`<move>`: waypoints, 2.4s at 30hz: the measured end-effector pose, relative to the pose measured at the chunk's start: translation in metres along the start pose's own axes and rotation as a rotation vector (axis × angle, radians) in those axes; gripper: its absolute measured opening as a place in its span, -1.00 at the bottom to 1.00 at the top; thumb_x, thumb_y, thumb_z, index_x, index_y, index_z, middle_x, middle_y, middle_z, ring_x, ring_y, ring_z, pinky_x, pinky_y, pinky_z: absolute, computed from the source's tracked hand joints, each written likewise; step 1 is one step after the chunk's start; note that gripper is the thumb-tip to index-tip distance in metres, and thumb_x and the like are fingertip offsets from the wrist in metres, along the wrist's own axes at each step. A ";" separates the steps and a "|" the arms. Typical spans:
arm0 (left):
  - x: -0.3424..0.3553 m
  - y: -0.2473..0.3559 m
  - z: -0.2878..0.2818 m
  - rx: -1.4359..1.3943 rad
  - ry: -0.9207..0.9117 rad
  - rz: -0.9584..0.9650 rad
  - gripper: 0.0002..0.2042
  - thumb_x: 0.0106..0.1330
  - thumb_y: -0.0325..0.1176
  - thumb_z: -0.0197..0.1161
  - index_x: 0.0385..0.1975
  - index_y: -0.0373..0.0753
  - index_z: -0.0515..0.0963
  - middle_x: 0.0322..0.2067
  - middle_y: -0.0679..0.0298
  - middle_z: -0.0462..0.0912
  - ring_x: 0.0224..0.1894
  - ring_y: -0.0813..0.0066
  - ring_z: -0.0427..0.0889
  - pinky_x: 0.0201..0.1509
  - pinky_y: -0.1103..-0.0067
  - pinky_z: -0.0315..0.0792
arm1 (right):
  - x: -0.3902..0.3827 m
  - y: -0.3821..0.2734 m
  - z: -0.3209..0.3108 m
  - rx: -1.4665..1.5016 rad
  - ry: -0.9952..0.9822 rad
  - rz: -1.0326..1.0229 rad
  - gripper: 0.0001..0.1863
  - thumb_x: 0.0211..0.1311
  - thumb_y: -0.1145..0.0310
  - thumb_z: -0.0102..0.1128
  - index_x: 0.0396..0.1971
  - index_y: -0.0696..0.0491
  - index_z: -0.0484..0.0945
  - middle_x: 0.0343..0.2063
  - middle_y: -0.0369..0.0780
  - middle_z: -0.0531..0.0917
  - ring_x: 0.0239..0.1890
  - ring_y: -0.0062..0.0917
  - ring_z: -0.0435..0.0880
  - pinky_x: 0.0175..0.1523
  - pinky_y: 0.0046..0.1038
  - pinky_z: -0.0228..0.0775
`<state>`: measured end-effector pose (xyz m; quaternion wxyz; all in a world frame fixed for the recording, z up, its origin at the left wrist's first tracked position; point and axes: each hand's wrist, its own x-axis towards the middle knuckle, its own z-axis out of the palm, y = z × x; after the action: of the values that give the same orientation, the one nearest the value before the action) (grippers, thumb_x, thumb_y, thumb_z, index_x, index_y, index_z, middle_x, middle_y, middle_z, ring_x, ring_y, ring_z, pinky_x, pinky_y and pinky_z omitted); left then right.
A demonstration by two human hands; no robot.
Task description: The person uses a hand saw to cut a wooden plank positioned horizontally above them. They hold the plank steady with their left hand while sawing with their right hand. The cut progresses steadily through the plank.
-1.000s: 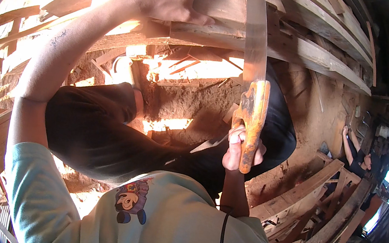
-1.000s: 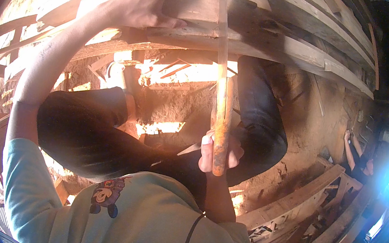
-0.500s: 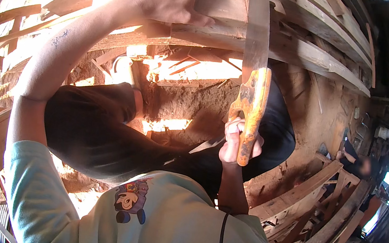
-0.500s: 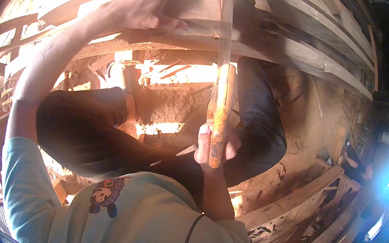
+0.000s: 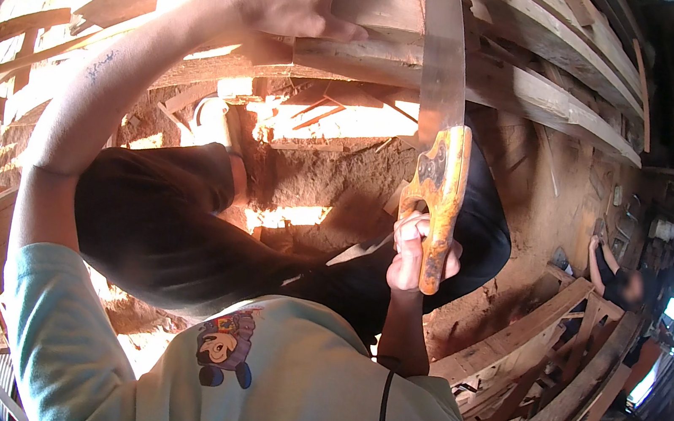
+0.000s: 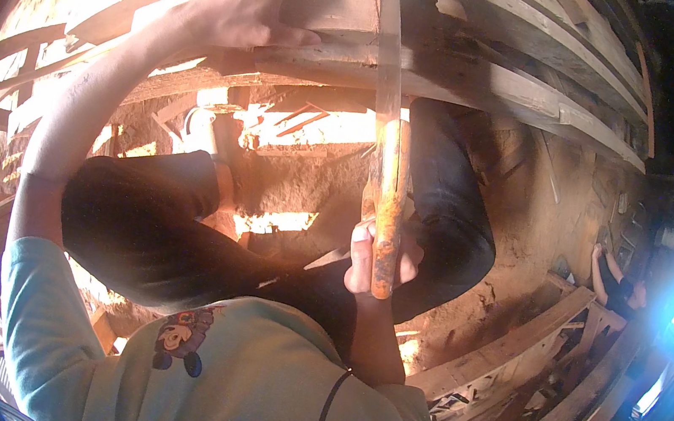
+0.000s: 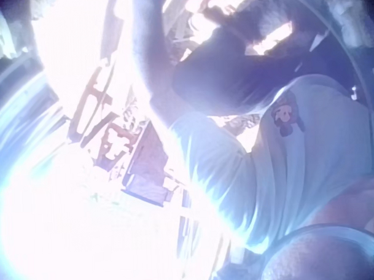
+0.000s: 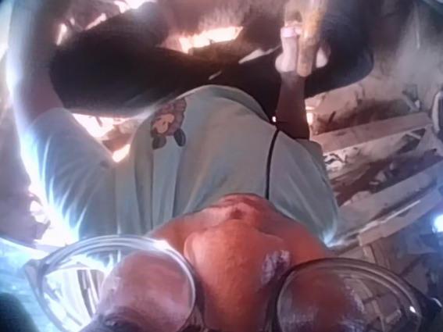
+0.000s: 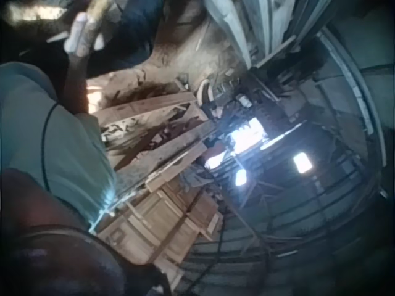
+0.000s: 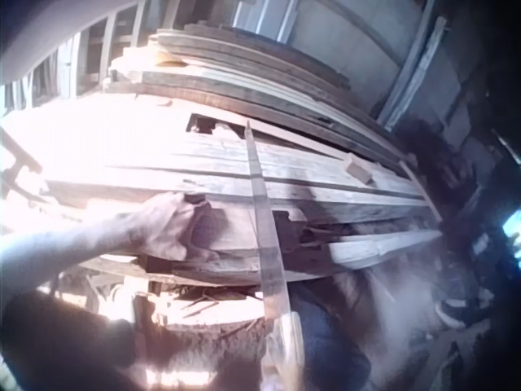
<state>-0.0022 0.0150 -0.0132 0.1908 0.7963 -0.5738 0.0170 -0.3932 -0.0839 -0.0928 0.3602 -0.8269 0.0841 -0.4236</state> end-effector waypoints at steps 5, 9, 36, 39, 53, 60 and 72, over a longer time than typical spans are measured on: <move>0.000 -0.003 0.002 0.051 0.068 0.060 -0.05 0.22 0.25 0.49 0.42 -0.37 0.39 -0.18 -0.24 0.72 -0.12 -0.23 0.74 0.13 0.09 0.62 | -0.034 0.021 -0.009 -0.222 0.012 -0.334 -0.81 0.23 0.66 0.19 -0.15 0.30 0.51 -0.38 -0.05 0.58 -0.56 -0.44 0.55 -0.56 -0.40 0.46; 0.002 0.003 0.001 0.007 -0.088 -0.044 0.00 0.24 0.23 0.48 0.54 -0.30 0.27 -0.17 -0.29 0.72 -0.15 -0.25 0.75 0.14 0.08 0.61 | -0.022 0.016 -0.006 -0.279 0.010 -0.337 -0.83 0.25 0.67 0.15 -0.15 0.28 0.50 -0.35 -0.05 0.55 -0.59 -0.45 0.51 -0.56 -0.39 0.43; 0.007 -0.014 0.007 0.019 -0.088 0.052 -0.19 0.23 0.25 0.47 0.05 -0.51 0.44 -0.36 -0.16 0.71 -0.22 -0.14 0.75 -0.04 0.16 0.66 | -0.028 -0.018 -0.034 -0.136 -0.043 -0.122 -0.76 0.22 0.69 0.13 -0.11 0.20 0.54 -0.51 -0.23 0.50 -0.61 -0.62 0.41 -0.51 -0.53 0.35; 0.008 -0.017 0.007 0.024 -0.169 0.031 -0.03 0.20 0.20 0.49 0.40 -0.51 0.40 -0.19 -0.21 0.76 -0.13 -0.20 0.77 0.07 0.15 0.66 | 0.038 -0.027 -0.010 -0.200 -0.078 -0.196 -0.86 0.33 0.63 0.14 -0.16 0.23 0.60 -0.41 -0.18 0.58 -0.57 -0.59 0.50 -0.50 -0.52 0.40; 0.010 -0.008 0.001 0.016 -0.229 -0.014 -0.04 0.23 0.28 0.45 0.43 -0.40 0.41 0.13 -0.25 0.65 0.03 -0.22 0.74 0.17 0.12 0.65 | 0.109 -0.064 0.014 0.377 0.090 0.511 -0.96 0.33 0.65 0.30 -0.31 0.21 0.64 -0.53 -0.27 0.60 -0.68 -0.69 0.47 -0.61 -0.59 0.27; 0.008 -0.003 0.003 0.005 -0.199 -0.027 -0.07 0.21 0.24 0.46 0.43 -0.37 0.42 0.19 -0.19 0.62 0.06 -0.19 0.73 0.19 0.13 0.64 | 0.098 -0.095 -0.018 0.489 0.037 0.613 -0.97 0.32 0.63 0.22 -0.30 0.21 0.55 -0.57 -0.25 0.51 -0.71 -0.69 0.36 -0.60 -0.51 0.28; 0.005 -0.002 0.001 0.047 -0.187 -0.001 -0.12 0.22 0.21 0.47 0.37 -0.39 0.47 -0.34 -0.14 0.76 -0.21 -0.21 0.78 -0.02 0.09 0.69 | 0.125 -0.093 -0.008 0.451 0.068 0.672 -0.92 0.33 0.62 0.26 -0.33 0.17 0.54 -0.60 -0.30 0.50 -0.69 -0.69 0.43 -0.59 -0.61 0.25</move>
<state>0.0009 0.0105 -0.0136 0.1177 0.7990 -0.5880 -0.0438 -0.3362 -0.0763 0.0521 0.6479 -0.6393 0.2663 -0.3171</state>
